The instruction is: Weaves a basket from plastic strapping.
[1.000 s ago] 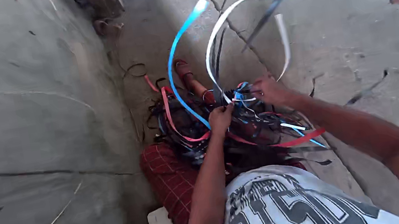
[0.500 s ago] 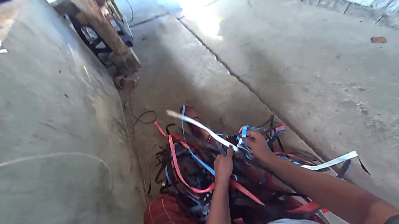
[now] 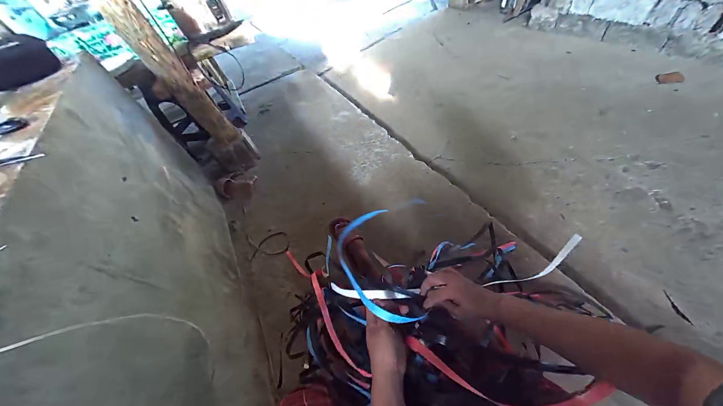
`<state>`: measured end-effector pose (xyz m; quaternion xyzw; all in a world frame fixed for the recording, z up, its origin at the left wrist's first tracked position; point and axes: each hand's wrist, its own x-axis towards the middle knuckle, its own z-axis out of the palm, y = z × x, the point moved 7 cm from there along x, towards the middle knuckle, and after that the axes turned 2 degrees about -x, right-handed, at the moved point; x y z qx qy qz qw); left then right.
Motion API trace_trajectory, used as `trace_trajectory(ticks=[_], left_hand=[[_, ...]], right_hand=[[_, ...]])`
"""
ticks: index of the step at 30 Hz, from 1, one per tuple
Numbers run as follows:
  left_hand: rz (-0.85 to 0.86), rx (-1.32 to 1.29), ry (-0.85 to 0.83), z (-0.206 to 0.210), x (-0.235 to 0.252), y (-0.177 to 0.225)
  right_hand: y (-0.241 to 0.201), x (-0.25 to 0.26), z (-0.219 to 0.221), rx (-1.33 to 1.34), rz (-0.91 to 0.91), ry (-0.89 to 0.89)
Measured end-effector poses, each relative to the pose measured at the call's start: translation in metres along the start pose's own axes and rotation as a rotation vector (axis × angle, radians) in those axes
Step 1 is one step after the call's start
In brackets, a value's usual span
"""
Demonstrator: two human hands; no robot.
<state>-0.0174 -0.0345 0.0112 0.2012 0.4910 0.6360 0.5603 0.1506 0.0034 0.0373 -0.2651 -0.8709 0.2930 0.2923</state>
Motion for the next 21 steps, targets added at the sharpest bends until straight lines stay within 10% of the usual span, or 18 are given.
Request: trace_trajectory(ticks=[8,15,21], left_hand=[[0.014,-0.209,0.295,-0.059,-0.047,0.054],[-0.039,0.7,0.167,-0.11,-0.096,0.082],[0.369,1.182,0.151,-0.072,-0.084,0.087]], right_hand=[[0.009,-0.007,-0.004,-0.025,0.104,-0.118],[-0.004,0.0,0.004,-0.302,0.314,-0.237],[-0.007,0.005,0.011,-0.366,0.376,-0.28]])
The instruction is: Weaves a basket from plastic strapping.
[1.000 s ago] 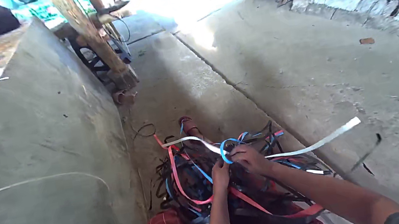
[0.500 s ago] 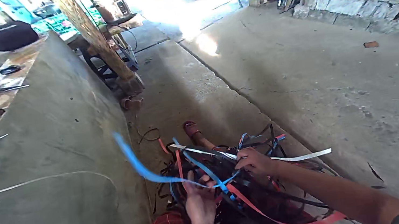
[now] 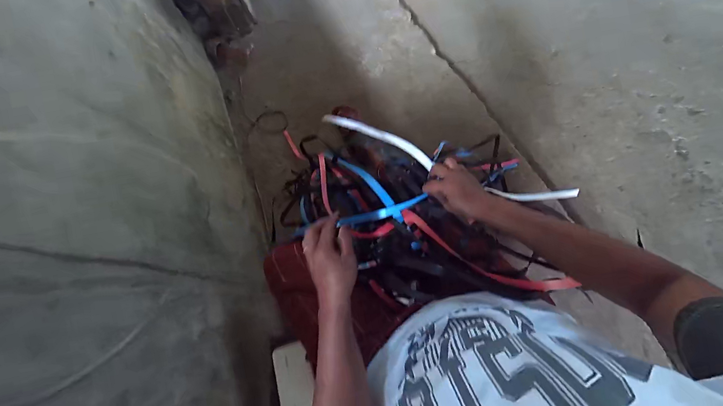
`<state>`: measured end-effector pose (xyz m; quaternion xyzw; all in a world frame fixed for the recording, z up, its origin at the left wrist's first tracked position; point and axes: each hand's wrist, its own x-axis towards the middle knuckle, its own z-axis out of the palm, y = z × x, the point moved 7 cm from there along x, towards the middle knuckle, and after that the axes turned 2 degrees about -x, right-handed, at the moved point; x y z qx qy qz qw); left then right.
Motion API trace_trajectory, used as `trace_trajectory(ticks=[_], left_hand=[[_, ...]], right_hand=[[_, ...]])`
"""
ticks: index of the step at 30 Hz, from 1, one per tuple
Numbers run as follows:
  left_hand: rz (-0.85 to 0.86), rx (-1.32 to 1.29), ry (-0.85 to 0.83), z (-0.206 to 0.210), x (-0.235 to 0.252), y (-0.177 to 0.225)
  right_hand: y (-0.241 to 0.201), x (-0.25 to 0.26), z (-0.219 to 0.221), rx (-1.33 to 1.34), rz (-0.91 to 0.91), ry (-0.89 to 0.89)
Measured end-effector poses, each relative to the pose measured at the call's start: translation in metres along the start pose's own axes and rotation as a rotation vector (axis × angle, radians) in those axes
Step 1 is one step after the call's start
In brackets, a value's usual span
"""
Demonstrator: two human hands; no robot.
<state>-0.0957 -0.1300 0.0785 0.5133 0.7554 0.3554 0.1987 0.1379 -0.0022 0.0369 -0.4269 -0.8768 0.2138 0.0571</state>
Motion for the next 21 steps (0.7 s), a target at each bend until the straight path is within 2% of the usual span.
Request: trace_trajectory(ticks=[4,8,10,12,14,17,19,21], left_hand=[[-0.08,0.166,-0.275,0.052,0.022,-0.011],[0.042,0.138,-0.416,0.085,0.027,0.014],[-0.001,0.109,-0.517,0.094,0.027,0.016],[-0.096,-0.005,-0.541,0.098,0.028,0.001],[-0.196,-0.155,-0.499,0.097,0.029,-0.018],[-0.207,-0.238,-0.451,0.09,0.03,-0.022],[-0.111,-0.239,-0.453,0.087,0.028,-0.006],[0.045,-0.222,-0.468,0.087,0.023,0.017]], right_hand=[[0.0,-0.001,0.002,0.04,-0.076,0.13],[-0.002,-0.002,0.001,0.034,-0.045,0.116],[-0.003,-0.001,0.0,0.039,-0.046,0.113],[-0.005,-0.001,-0.001,0.062,-0.082,0.153],[-0.012,-0.002,-0.006,0.13,-0.136,0.288],[-0.036,-0.001,-0.019,0.23,-0.148,0.464],[-0.053,0.007,-0.02,0.327,-0.082,0.369],[-0.064,0.016,-0.013,0.48,0.052,0.127]])
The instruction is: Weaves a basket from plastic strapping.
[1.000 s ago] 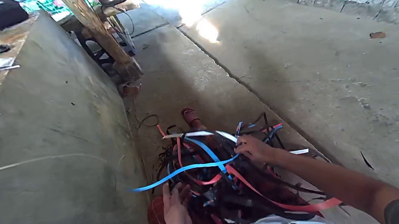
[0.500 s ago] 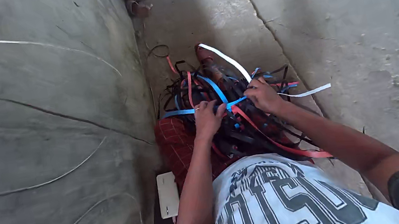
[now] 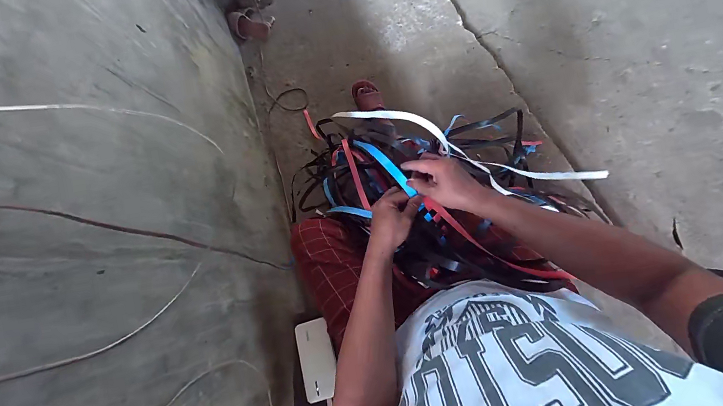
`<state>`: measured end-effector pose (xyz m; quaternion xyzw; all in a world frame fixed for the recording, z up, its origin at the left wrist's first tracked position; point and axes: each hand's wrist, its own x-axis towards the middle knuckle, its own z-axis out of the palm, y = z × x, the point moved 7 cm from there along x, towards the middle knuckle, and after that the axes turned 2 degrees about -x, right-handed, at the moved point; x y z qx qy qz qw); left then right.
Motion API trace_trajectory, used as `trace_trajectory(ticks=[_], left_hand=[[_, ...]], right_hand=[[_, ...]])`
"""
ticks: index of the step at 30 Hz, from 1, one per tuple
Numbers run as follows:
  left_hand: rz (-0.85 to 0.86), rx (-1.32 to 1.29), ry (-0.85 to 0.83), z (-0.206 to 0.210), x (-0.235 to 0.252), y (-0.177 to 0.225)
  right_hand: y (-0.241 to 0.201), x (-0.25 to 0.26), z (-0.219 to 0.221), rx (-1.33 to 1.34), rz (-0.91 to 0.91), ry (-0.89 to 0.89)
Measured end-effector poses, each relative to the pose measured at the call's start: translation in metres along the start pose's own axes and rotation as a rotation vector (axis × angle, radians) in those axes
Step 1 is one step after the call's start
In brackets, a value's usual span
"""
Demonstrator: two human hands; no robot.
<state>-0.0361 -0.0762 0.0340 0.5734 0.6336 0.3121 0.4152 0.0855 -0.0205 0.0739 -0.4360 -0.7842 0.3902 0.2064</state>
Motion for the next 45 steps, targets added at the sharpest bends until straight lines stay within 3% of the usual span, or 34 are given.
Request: trace_trajectory(ticks=[3,6,10,15,17,21,24,26,28,30,32,34,36,40,45], left_hand=[[0.104,0.049,-0.088,0.002,-0.004,0.017],[0.025,-0.066,-0.191,-0.002,-0.003,0.002],[-0.029,-0.138,-0.171,0.0,0.0,-0.004],[0.033,-0.125,-0.078,0.006,0.004,0.0],[0.048,-0.113,-0.071,0.007,0.004,0.0],[0.127,-0.006,-0.104,0.013,0.003,0.012],[0.192,0.191,-0.149,0.021,-0.002,0.03],[0.168,0.284,-0.163,0.026,-0.003,0.035],[0.14,0.286,-0.131,0.026,-0.003,0.031],[0.148,0.21,-0.049,0.019,0.0,0.021],[0.123,0.157,-0.03,0.014,0.002,0.013],[0.11,0.161,-0.063,0.016,0.001,0.019],[0.12,0.169,-0.092,0.019,-0.001,0.03],[0.017,0.007,-0.084,0.014,0.005,0.015],[-0.154,-0.006,-0.113,0.023,0.018,0.009]], right_hand=[[-0.002,-0.008,0.002,0.239,0.134,-0.018],[0.006,-0.035,0.007,0.249,-0.072,0.083],[0.018,-0.068,0.019,0.193,-0.282,0.121],[0.008,-0.078,-0.016,0.653,0.112,0.112],[0.022,-0.085,-0.013,0.687,0.279,0.124],[0.042,-0.085,0.015,0.667,0.596,-0.127],[0.014,-0.058,-0.011,0.685,0.492,-0.116],[-0.014,-0.037,-0.041,0.712,0.293,-0.047],[-0.043,-0.022,-0.071,0.794,0.085,0.036],[-0.051,-0.014,-0.08,0.745,-0.003,0.041],[-0.028,-0.01,-0.065,0.377,0.073,-0.033],[0.012,-0.005,-0.033,0.095,0.22,-0.221],[0.036,-0.005,-0.016,0.113,0.244,-0.219],[0.031,-0.025,-0.023,0.291,0.101,0.051],[0.024,-0.045,-0.028,0.326,0.131,0.01]])
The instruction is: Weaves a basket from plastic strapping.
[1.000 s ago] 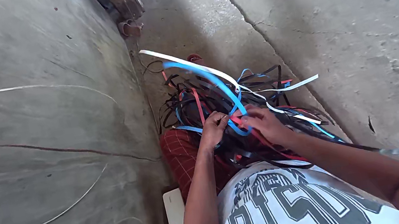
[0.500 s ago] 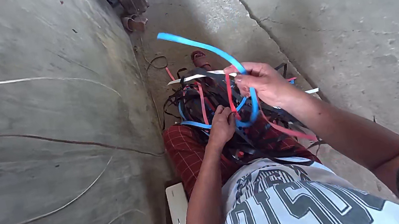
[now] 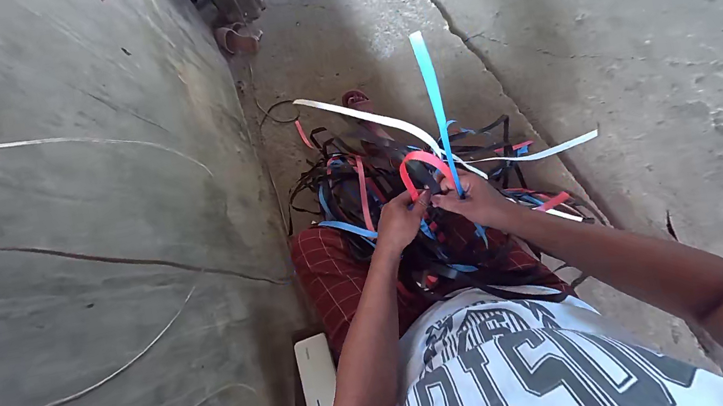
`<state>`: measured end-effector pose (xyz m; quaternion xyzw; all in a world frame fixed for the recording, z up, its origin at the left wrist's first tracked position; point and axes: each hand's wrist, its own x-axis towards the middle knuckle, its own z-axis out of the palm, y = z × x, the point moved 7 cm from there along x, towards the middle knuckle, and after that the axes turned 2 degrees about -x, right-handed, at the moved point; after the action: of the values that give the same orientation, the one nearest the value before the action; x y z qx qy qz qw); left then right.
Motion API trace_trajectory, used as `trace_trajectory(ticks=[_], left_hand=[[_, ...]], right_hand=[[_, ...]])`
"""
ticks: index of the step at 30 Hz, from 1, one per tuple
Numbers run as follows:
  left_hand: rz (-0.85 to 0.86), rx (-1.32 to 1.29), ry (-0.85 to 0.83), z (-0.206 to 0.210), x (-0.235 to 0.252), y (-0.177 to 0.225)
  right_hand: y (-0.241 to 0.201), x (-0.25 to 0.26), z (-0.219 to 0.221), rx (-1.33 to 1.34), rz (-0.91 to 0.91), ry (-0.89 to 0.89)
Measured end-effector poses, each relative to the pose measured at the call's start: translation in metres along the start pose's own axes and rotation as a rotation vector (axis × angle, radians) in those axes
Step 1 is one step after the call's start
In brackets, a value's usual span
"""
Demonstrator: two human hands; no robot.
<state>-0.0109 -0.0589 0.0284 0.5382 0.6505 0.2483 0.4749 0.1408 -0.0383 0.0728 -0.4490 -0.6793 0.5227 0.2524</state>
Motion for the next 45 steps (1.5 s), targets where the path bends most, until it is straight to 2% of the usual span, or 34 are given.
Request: trace_trajectory(ticks=[4,6,8,10,12,15,17,18,19,22,23,24,26,28,30,32,36,40,42,45], left_hand=[[-0.014,0.075,0.074,0.001,0.004,-0.003],[-0.025,0.099,0.093,-0.001,0.004,-0.005],[-0.013,0.152,0.049,0.001,0.003,-0.003],[0.043,0.21,-0.026,0.006,-0.001,0.006],[0.118,0.243,-0.04,0.01,-0.006,0.013],[0.126,0.253,0.032,0.007,-0.007,0.011],[0.067,0.229,0.085,0.003,-0.004,0.001],[0.033,0.21,0.102,0.0,-0.002,-0.003],[0.001,0.193,0.106,-0.002,-0.002,-0.005],[-0.005,0.203,0.048,-0.002,-0.006,0.01],[0.027,0.24,0.012,0.0,-0.008,0.021],[0.048,0.285,-0.019,0.0,-0.009,0.033],[0.069,0.302,-0.053,0.001,-0.011,0.045],[0.055,0.221,-0.047,0.001,-0.007,0.038],[-0.029,0.088,-0.001,-0.001,0.001,0.023],[-0.15,-0.005,0.033,0.0,0.006,0.009],[-0.222,0.078,0.027,0.001,0.016,0.0],[-0.242,0.149,0.079,-0.001,0.021,-0.004],[-0.233,0.168,0.085,-0.001,0.023,-0.006],[-0.207,0.221,0.028,0.005,0.019,0.003]], right_hand=[[-0.029,-0.015,-0.02,0.117,-0.032,0.078],[-0.003,-0.015,-0.016,0.065,0.122,0.044],[0.035,-0.015,0.0,0.062,0.349,-0.113],[0.037,-0.011,0.006,0.137,0.403,-0.152],[0.003,0.001,-0.007,0.166,0.319,-0.089],[-0.057,0.015,-0.03,0.281,0.044,0.056],[-0.087,0.017,-0.039,0.357,-0.138,0.022],[-0.09,0.02,-0.039,0.319,-0.167,-0.026],[-0.081,0.025,-0.035,0.22,-0.121,-0.086],[-0.011,0.045,-0.01,-0.272,0.241,-0.302],[0.01,0.049,-0.002,-0.314,0.297,-0.326],[0.019,0.052,0.0,-0.284,0.28,-0.295],[0.014,0.051,-0.007,-0.121,0.136,-0.155],[0.01,0.048,-0.016,0.014,0.037,-0.056],[0.011,0.046,-0.019,0.047,0.03,-0.048],[0.019,0.043,-0.017,0.033,0.066,-0.074],[0.023,0.033,-0.017,0.035,0.133,-0.125],[0.006,0.017,-0.033,0.079,0.119,0.013],[0.028,0.015,-0.031,0.068,0.236,0.012],[0.057,0.017,-0.014,0.112,0.423,-0.15]])
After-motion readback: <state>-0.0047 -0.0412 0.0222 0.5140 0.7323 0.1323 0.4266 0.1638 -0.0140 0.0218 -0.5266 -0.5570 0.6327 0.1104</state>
